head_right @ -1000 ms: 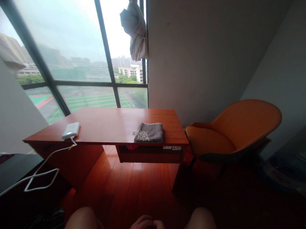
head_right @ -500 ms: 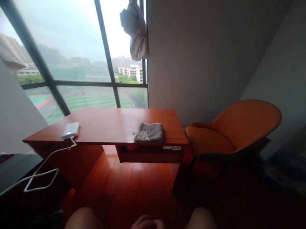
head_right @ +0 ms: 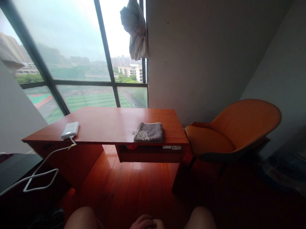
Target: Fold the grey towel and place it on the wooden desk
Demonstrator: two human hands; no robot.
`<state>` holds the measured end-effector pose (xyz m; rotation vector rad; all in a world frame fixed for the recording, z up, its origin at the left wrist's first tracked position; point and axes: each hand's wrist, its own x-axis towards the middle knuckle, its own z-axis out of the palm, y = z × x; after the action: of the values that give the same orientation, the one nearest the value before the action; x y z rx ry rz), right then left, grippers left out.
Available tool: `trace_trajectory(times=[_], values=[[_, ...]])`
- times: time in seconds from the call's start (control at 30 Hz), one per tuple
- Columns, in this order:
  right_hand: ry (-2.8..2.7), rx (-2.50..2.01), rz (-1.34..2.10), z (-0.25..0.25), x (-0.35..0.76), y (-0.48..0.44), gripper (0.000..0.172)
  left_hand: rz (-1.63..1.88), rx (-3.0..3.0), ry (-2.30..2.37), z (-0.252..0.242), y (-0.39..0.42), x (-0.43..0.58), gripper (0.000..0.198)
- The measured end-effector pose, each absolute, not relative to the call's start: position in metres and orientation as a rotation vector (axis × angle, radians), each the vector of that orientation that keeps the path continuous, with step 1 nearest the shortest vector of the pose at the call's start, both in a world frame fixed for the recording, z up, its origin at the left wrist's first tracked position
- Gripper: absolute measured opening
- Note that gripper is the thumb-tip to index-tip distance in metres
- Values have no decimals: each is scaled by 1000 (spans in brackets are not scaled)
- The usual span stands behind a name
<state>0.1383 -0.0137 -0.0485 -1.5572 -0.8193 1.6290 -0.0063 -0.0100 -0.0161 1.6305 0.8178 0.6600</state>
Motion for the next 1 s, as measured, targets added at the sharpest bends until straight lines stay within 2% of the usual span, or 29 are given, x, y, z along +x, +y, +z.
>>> trace_trajectory(times=[0.33,1.0], values=[[-864,-1559,1634,-50,137,-13,9,678,1659,770,-8,-8,-7,50],[-830,-1479,1622,-35,135,-12,19,743,1651,839,-15,-10,-8,53]])
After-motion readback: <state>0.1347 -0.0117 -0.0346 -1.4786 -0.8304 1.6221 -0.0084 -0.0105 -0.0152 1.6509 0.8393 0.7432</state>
